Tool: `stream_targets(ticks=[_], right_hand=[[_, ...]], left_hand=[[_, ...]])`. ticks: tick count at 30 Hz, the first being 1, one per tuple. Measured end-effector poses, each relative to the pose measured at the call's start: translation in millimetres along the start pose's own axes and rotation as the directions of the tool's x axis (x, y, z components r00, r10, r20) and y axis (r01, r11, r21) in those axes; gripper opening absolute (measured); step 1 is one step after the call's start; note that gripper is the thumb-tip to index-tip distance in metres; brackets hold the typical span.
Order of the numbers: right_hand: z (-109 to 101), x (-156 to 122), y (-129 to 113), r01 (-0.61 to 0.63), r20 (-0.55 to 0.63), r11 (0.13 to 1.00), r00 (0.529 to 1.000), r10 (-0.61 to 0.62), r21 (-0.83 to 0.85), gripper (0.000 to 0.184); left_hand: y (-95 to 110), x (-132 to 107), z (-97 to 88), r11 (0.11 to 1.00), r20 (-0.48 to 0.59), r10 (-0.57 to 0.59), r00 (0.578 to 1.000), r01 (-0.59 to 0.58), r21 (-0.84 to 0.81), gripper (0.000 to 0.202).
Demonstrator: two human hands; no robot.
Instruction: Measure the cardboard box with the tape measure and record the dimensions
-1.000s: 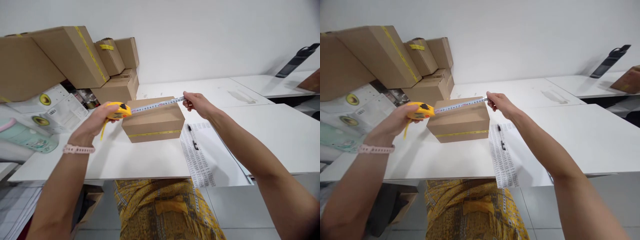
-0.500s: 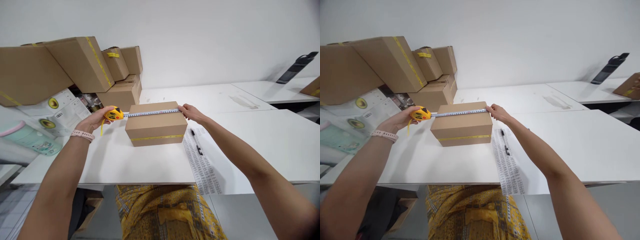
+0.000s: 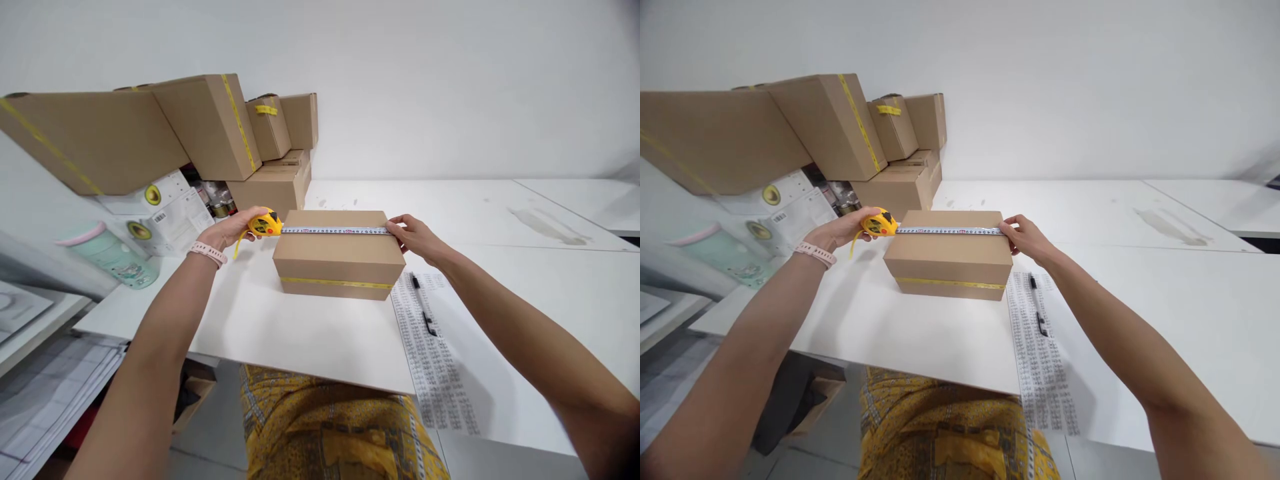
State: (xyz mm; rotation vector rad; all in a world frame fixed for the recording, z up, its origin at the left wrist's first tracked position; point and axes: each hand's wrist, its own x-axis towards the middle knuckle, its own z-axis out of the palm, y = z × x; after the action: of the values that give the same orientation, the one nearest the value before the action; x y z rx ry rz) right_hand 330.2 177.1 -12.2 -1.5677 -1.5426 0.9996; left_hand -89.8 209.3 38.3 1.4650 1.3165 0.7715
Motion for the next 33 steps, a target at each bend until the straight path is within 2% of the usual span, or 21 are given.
stream_targets(ticks=[5,8,11,16,19,21,23,24,26,28,29,31,33], right_hand=[[-1,-5,-7,-0.021,0.01,1.0,1.0,0.021,-0.023,0.029],[-4,-8,-13,-0.055,0.039,0.994,0.998,0.059,-0.09,0.038],[-7,-6,-19,-0.032,0.07,0.988,0.997,0.043,-0.153,0.047],[-7,-3,-25,-0.017,0.053,0.977,0.998,0.029,-0.212,0.048],[-11,-5,-28,-0.049,0.043,0.971,0.997,0.06,-0.232,0.043],[-16,-5,-32,-0.045,0.025,0.977,0.998,0.051,-0.209,0.039],[-20,-4,-39,0.02,-0.016,0.991,1.0,-0.023,-0.132,0.035],[-19,-1,-44,0.071,-0.043,0.993,0.996,-0.076,-0.099,0.033],[-13,7,-54,0.173,-0.07,0.979,0.981,-0.181,-0.109,0.033],[1,21,-65,0.25,-0.02,0.941,0.965,-0.262,-0.226,0.034],[10,30,-70,0.277,0.025,0.91,0.959,-0.284,-0.307,0.035],[26,50,-78,0.303,0.105,0.838,0.952,-0.287,-0.454,0.034],[39,69,-80,0.277,0.124,0.783,0.96,-0.252,-0.556,0.034]], left_hand=[[0,-1,-0.6,1.0,0.007,0.004,1.0,-0.004,0.001,0.047],[1,-2,-0.7,1.0,0.009,0.001,1.0,-0.001,0.006,0.047],[1,-2,1.0,1.0,0.005,0.001,1.0,-0.001,0.017,0.046],[5,-4,3.7,0.999,-0.047,0.022,0.999,-0.02,0.045,0.05],[16,-17,5.6,0.995,-0.097,0.074,0.993,-0.067,0.074,0.052],[24,-38,15.3,0.987,-0.081,0.14,0.987,-0.132,0.097,0.052],[25,-69,39.0,0.98,-0.001,0.174,0.985,-0.173,0.097,0.05],[23,-87,56.8,0.985,0.078,0.144,0.986,-0.151,0.085,0.047],[13,-121,101.6,0.995,0.28,0.059,0.958,-0.033,-0.097,0.05],[0,-145,149.8,0.928,0.41,0.018,0.912,0.138,-0.347,0.056],[-4,-152,171.2,0.879,0.413,0.02,0.911,0.181,-0.442,0.054],[-7,-153,202.4,0.802,0.344,0.036,0.938,0.178,-0.57,0.049],[-1,-144,216.0,0.746,0.264,0.042,0.964,0.145,-0.65,0.05]])
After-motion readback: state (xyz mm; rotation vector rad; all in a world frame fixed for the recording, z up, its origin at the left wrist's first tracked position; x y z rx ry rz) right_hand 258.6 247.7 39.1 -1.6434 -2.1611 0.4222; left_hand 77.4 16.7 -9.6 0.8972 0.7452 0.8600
